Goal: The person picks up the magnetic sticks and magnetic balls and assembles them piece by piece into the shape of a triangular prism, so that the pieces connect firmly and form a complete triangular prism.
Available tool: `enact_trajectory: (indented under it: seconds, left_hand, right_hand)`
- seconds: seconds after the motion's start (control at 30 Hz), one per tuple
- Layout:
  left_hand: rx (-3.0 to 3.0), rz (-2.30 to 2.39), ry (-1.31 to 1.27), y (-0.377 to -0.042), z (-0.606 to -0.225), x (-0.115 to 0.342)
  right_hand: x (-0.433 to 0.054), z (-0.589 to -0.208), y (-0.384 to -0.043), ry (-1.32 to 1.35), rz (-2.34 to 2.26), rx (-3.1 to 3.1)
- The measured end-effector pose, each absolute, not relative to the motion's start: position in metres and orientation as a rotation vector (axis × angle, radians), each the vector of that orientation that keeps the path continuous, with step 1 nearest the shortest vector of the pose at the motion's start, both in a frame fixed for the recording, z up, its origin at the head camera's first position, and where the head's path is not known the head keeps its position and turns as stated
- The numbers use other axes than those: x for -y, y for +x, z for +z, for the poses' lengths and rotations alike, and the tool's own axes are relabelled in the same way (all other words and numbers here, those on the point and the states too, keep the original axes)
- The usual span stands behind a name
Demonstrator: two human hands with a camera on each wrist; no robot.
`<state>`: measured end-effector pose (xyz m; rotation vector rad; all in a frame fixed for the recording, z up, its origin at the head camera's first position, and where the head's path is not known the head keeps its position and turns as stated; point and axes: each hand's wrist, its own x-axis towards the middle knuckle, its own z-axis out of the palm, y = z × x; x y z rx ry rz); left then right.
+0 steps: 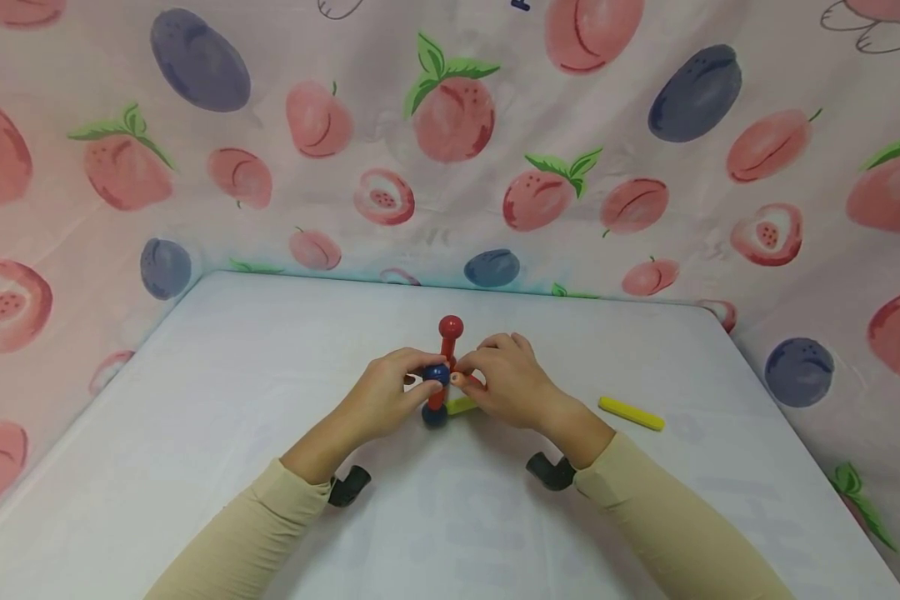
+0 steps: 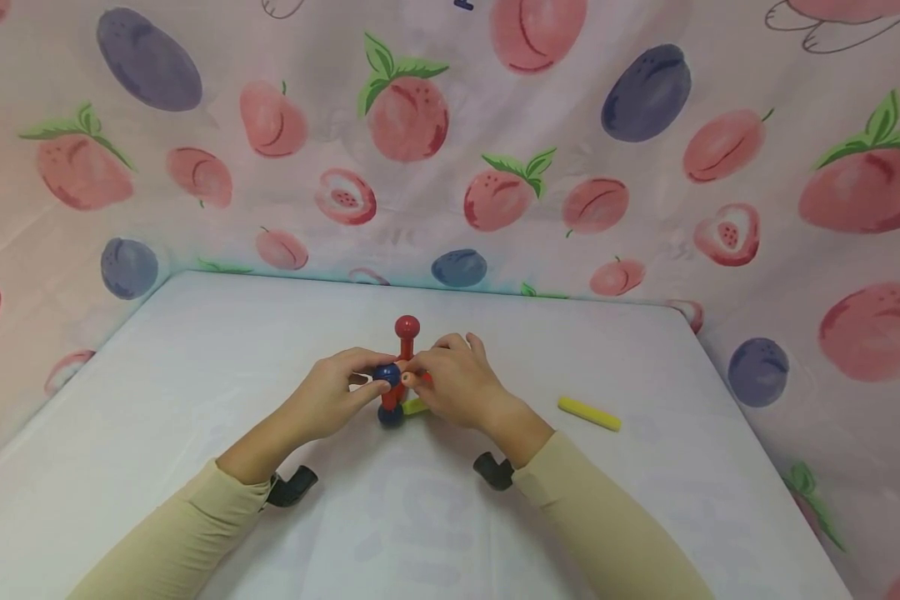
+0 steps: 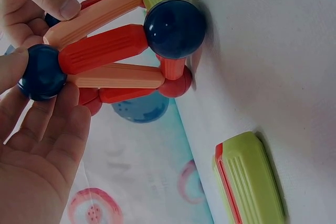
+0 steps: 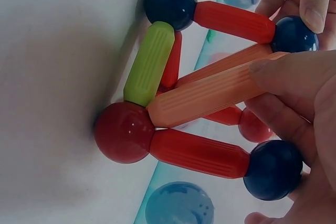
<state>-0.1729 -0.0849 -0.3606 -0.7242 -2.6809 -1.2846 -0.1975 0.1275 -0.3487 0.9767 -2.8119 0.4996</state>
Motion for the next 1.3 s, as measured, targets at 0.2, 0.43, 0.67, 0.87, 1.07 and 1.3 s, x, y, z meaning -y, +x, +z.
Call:
enact_trajectory:
  seconds: [0.2, 0.43, 0.67, 0.87, 1.07, 1.3]
  left_hand:
    - [2.668, -1.29, -0.727, -0.173, -0.3617, 0.0855]
    - [2.678, -1.292, -0.715, -0.1727, -0.3623, 0.0861]
    - [2.68, -1.287, -0.714, -0.1721, -0.3612, 0.0861]
    - [2.684, -1.285, -0.708, -0.1716, -0.3605, 0.086]
    - [2.688, -1.292, -0.707, -0.1708, -0.3601, 0.0846]
    - [2.675, -1.281, -0.741, -0.1703, -0.3608, 0.0835]
  right_hand:
    - [-0.1271, -0.3499, -0.1979, 0.972, 0.504, 2.815]
    - [-0.1279, -0.3491, -0.1978, 0.969, 0.519, 2.84]
    - [-0.129, -0.3487, -0.1997, 0.986, 0.579, 2.862]
    - [-0.1297, -0.3503, -0.2013, 1.035, 0.526, 2.811]
    - [-0.1291, -0.3531, -0.2015, 1.012, 0.432, 2.777]
    - [-0.132, -0.3535, -0.2023, 0.982, 0.478, 2.804]
